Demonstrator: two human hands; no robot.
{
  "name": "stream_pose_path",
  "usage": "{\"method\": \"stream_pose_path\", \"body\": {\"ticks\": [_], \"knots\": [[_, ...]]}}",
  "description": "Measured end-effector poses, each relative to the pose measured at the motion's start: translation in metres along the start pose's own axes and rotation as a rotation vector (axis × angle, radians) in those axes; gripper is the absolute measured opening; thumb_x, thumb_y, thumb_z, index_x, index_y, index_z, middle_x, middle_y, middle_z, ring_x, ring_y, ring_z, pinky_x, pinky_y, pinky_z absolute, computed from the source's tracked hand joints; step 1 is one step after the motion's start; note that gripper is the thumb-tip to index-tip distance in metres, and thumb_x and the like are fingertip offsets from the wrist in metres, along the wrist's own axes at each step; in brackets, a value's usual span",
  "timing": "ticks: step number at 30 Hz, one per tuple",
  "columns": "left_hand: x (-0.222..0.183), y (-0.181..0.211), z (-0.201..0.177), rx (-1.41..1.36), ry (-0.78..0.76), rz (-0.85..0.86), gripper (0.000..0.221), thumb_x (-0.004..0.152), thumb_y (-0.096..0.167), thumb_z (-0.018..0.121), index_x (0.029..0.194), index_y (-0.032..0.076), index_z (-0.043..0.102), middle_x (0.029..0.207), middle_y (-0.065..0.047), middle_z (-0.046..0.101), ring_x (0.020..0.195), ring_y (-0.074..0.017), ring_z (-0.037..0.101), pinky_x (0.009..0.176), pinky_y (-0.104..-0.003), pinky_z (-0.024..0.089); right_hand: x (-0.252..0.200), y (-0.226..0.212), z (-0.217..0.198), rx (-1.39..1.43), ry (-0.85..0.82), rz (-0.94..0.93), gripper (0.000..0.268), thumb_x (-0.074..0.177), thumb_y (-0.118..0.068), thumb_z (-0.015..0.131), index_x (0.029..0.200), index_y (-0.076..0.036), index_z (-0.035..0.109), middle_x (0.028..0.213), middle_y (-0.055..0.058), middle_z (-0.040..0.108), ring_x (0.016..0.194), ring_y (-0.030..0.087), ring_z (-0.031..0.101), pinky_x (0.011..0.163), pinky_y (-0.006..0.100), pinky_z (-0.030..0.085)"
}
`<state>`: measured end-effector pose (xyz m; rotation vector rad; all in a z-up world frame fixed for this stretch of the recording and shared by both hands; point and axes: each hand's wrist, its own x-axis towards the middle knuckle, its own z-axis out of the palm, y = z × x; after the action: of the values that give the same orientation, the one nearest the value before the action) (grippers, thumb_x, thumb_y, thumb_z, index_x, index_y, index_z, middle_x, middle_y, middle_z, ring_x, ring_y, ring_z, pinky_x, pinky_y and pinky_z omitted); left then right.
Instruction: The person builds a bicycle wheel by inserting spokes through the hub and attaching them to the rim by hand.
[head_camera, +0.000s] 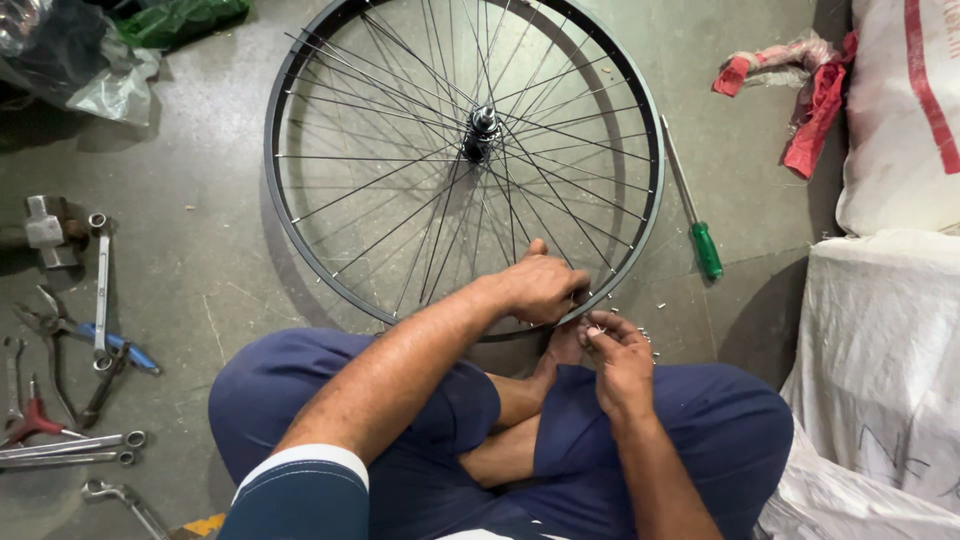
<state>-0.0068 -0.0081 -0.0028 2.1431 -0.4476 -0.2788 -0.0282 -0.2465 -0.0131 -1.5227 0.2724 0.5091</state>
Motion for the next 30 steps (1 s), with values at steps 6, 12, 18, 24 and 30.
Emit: {"method": "stream_pose_path", "body": {"ticks": [6, 12, 18, 24, 30], "knots": [[0.002, -0.005, 0.004, -0.098, 0.008, 0.041, 0.022, 0.090, 0.025, 0.065, 0.107, 0.011, 0.066, 0.095, -0.013, 0.074, 0.099, -0.0334, 0.069, 0.088, -0.049, 0.044, 0.006, 0.001, -0.001, 0.041, 0.055, 0.055, 0.021, 0.093, 0.003, 0.066, 0.114, 0.005, 0.067, 0.098, 0.013, 0.074, 0.085, 0.018, 0.072, 0.079, 0.029, 0.060], [0.000, -0.001, 0.000, -0.099, -0.008, 0.025, 0.025, 0.087, 0.023, 0.065, 0.109, 0.011, 0.066, 0.093, -0.012, 0.075, 0.100, -0.0333, 0.069, 0.089, -0.050, 0.043, 0.006, -0.001, 0.003, 0.040, 0.100, 0.028, 0.017, 0.094, -0.001, 0.069, 0.111, 0.002, 0.067, 0.093, 0.011, 0.074, 0.075, 0.016, 0.070, 0.072, 0.027, 0.058], [-0.001, -0.001, 0.000, -0.055, -0.027, -0.016, 0.027, 0.085, 0.021, 0.063, 0.111, 0.014, 0.066, 0.088, -0.007, 0.077, 0.094, -0.0276, 0.071, 0.090, -0.053, 0.036, 0.005, -0.004, 0.011, -0.021, 0.172, 0.040, 0.017, 0.093, -0.007, 0.073, 0.108, 0.001, 0.072, 0.088, 0.008, 0.074, 0.071, 0.014, 0.067, 0.065, 0.025, 0.055], [-0.007, 0.001, 0.008, 0.104, -0.038, -0.042, 0.022, 0.094, 0.030, 0.065, 0.111, 0.016, 0.068, 0.095, -0.008, 0.075, 0.103, -0.0275, 0.068, 0.096, -0.051, 0.036, 0.010, -0.002, 0.011, 0.005, 0.157, 0.056, 0.018, 0.091, -0.008, 0.076, 0.106, 0.000, 0.073, 0.087, 0.006, 0.074, 0.070, 0.013, 0.067, 0.064, 0.025, 0.055], [-0.048, 0.017, 0.014, 0.411, 1.060, -0.494, 0.060, 0.078, 0.041, 0.070, 0.121, -0.001, 0.065, 0.125, -0.023, 0.056, 0.118, -0.0414, 0.049, 0.097, -0.055, 0.032, 0.025, 0.003, 0.014, -0.093, 0.132, 0.043, 0.017, 0.089, -0.011, 0.078, 0.100, 0.001, 0.073, 0.081, 0.005, 0.072, 0.064, 0.012, 0.065, 0.057, 0.024, 0.052]]}}
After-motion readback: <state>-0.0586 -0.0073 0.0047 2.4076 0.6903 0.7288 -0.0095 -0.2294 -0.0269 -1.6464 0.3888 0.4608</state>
